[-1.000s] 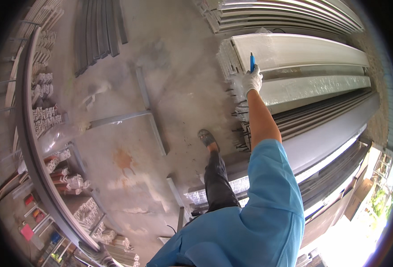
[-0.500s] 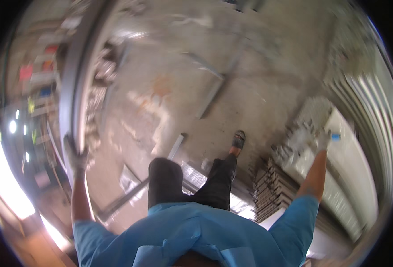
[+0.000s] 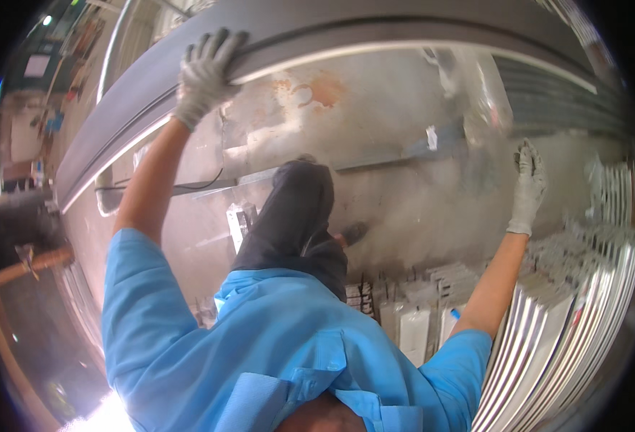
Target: The person picks up long gray panels from a stack, carries them to a workbench, and uses a blue utility knife to cut or trim the edges. The person then returns the panels to the stack and repeats the process with additional panels.
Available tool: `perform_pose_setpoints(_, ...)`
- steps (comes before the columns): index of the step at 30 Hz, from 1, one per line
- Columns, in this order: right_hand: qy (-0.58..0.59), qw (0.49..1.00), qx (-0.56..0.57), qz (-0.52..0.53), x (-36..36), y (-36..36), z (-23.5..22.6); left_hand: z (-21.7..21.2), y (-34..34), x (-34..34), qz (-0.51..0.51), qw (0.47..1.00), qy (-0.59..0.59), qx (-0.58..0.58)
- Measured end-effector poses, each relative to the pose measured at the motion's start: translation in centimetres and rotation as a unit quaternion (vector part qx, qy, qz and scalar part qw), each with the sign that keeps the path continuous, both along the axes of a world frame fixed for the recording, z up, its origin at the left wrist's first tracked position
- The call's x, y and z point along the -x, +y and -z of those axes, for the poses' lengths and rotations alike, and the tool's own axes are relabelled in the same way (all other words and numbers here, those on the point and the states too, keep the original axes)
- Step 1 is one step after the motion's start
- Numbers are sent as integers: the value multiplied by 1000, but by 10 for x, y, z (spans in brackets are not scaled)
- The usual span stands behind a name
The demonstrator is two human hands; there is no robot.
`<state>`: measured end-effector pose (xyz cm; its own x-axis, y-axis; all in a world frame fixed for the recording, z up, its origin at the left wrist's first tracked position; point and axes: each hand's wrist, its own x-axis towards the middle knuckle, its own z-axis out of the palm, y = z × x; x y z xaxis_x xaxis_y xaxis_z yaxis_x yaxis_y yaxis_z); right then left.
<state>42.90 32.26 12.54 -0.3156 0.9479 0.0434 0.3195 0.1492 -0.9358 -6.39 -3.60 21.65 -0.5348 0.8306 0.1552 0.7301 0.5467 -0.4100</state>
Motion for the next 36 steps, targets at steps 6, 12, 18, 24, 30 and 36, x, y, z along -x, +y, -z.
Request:
perform_pose_setpoints(6,-140,911,-366,-132,167,-30,-90,-17,-5,-9,-10,1000,-18,11)
perform_pose_setpoints(12,-125,830,-443,-316,351,-74,-141,-10,-32,0,148,966,-109,-180)
perform_pose_setpoints(18,-257,712,-487,-436,494,-53,-116,32,-123,-55,-110,663,-182,-718)
perform_pose_setpoints(24,-291,575,-468,-604,579,66,-56,64,-176,-20,-316,148,-400,-847)
perform_pose_setpoints(30,-339,674,-279,-594,585,39,-70,51,-135,41,-149,54,-301,-940)
perform_pose_setpoints(36,-325,661,-237,-634,575,-9,-112,21,-112,47,-210,-13,-229,-951)
